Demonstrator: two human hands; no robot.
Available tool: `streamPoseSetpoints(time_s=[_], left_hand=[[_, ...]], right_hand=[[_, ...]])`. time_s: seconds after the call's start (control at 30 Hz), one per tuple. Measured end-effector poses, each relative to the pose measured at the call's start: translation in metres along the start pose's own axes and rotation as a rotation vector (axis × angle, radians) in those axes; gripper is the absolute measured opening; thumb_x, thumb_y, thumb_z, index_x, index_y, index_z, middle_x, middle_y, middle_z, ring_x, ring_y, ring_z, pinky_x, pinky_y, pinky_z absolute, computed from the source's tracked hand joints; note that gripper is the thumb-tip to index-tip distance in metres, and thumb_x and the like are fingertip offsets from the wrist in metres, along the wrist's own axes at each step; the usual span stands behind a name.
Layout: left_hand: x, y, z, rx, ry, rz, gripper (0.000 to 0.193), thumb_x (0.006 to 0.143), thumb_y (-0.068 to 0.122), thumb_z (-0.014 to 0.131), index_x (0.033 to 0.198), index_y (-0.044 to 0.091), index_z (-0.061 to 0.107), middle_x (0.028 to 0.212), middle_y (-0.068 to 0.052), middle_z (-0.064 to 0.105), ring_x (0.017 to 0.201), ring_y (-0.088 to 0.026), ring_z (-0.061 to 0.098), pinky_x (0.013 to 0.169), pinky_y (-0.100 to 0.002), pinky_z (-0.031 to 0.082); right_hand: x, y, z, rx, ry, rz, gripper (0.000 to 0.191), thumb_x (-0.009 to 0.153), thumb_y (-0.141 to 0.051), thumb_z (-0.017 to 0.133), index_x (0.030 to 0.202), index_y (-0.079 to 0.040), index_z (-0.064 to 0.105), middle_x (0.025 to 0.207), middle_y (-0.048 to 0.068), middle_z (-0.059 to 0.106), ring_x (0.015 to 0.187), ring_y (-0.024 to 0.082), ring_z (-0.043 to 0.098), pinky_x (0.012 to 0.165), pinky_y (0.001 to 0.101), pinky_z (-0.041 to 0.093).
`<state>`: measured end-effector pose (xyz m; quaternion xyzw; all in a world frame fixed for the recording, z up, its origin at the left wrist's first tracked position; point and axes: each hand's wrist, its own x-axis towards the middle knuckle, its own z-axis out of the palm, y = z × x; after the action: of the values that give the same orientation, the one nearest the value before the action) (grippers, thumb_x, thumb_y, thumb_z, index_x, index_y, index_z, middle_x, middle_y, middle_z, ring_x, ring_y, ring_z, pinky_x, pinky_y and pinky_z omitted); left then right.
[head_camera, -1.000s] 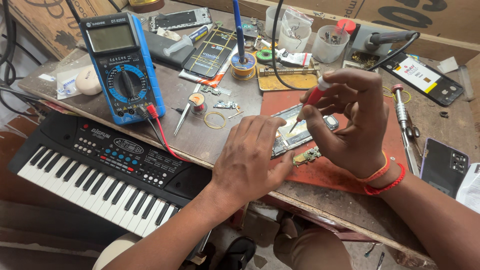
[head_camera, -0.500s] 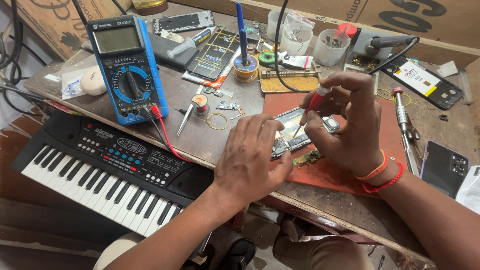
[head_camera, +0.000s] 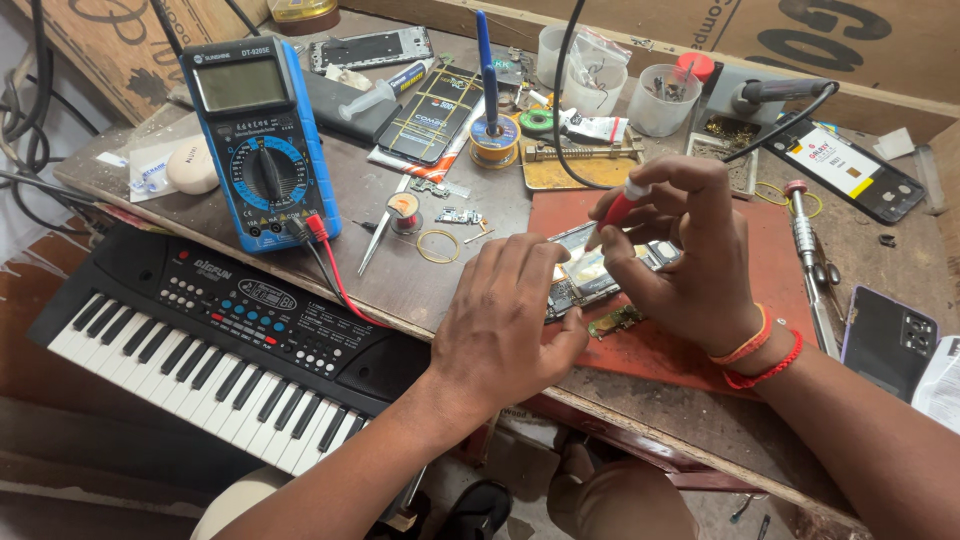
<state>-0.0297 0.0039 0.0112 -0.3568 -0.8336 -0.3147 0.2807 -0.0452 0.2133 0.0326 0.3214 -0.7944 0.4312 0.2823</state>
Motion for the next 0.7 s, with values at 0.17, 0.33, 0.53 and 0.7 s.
streamPoseSetpoints(time_s=[0.17, 0.33, 0.53, 0.7], left_hand=[[-0.0006, -0.001, 0.0012, -0.001, 0.011, 0.001, 0.05, 0.081, 0.021, 0.074, 0.12, -0.003, 0.055, 0.115, -0.018, 0.059, 0.109, -0.033, 0.058, 0.097, -0.047, 0.048], [0.0001, -0.0006, 0.0015, 0.011, 0.008, 0.002, 0.051, 0.081, 0.021, 0.074, 0.121, -0.004, 0.055, 0.115, -0.018, 0.059, 0.11, -0.033, 0.058, 0.096, -0.047, 0.047], [-0.0003, -0.0006, 0.0015, 0.006, 0.01, 0.011, 0.049, 0.082, 0.021, 0.074, 0.121, -0.003, 0.055, 0.116, -0.018, 0.059, 0.11, -0.034, 0.058, 0.096, -0.047, 0.047], [-0.0005, -0.0014, 0.0011, 0.007, 0.008, 0.017, 0.049, 0.082, 0.021, 0.073, 0.121, -0.004, 0.055, 0.116, -0.019, 0.059, 0.11, -0.034, 0.058, 0.097, -0.047, 0.047]], right_hand=[[-0.0013, -0.0011, 0.0004, 0.011, 0.006, 0.006, 0.049, 0.097, 0.005, 0.068, 0.131, -0.004, 0.035, 0.11, 0.015, 0.07, 0.099, 0.019, 0.076, 0.085, 0.0304, 0.066], [0.0002, -0.0018, -0.0013, -0.047, -0.002, -0.008, 0.049, 0.097, 0.004, 0.07, 0.131, -0.003, 0.037, 0.106, 0.013, 0.07, 0.097, 0.018, 0.075, 0.084, 0.0298, 0.065], [-0.0007, -0.0035, -0.0014, -0.052, 0.003, -0.006, 0.048, 0.097, 0.003, 0.071, 0.131, -0.003, 0.038, 0.105, 0.013, 0.071, 0.095, 0.017, 0.075, 0.082, 0.029, 0.065], [0.001, -0.0042, -0.0007, -0.055, 0.005, -0.019, 0.048, 0.097, 0.003, 0.07, 0.131, -0.003, 0.037, 0.107, 0.013, 0.071, 0.093, 0.017, 0.074, 0.083, 0.029, 0.065]])
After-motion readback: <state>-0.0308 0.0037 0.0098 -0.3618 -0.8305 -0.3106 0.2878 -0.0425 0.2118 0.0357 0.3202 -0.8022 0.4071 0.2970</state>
